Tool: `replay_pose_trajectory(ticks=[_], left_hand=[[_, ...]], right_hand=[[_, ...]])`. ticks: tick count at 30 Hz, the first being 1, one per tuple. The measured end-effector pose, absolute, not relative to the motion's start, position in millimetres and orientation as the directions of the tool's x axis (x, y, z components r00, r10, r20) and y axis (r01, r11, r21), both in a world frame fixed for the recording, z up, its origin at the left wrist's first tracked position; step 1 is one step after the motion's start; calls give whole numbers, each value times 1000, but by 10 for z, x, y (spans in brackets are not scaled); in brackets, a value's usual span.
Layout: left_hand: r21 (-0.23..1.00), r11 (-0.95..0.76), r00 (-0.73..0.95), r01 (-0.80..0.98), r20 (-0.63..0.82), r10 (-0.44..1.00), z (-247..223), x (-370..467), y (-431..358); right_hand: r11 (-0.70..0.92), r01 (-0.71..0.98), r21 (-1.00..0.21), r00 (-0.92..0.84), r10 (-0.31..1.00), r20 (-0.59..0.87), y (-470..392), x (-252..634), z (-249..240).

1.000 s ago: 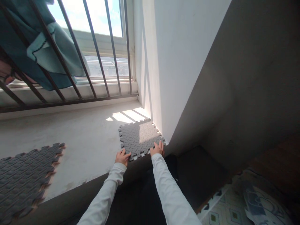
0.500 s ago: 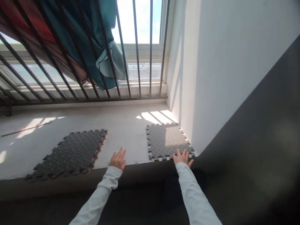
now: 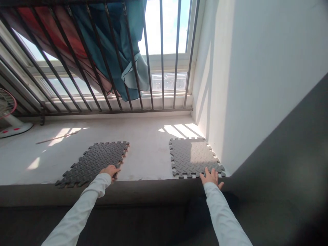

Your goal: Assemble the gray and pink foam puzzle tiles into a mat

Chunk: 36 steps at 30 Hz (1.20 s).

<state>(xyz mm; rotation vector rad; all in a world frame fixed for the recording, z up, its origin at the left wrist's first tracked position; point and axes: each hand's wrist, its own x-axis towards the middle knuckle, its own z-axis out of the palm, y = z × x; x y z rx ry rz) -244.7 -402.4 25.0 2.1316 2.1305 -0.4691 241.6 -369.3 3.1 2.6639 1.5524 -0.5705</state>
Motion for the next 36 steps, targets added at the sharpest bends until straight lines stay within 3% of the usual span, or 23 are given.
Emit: replay_pose_trajectory(ticks=[3,9,13,18,26,36], left_hand=[[-150,-15,-21,989,-239,971,313,-2476,-3994],[-26,-34,41,999,288,957,538,-2184,-3936],[60,-237,191,970,423,886,575,-1450,-3821],[145,-427,378,892,276,884,220,-311,-3620],[279,-290,301,915,1,953,-227,254,-3433],[267,-269,271,925,28,962,-213,326,-3484]], right_hand=[[-512,840,-179,441,837,-325,-3694,2431,24],[-516,835,-194,438,834,-335,-3716,2421,51],[-517,832,-201,435,833,-342,-3725,2414,66],[-514,834,-200,430,833,-348,-3733,2436,57],[-497,845,-198,415,843,-343,-3737,2466,19],[-501,841,-204,422,844,-331,-3731,2448,13]])
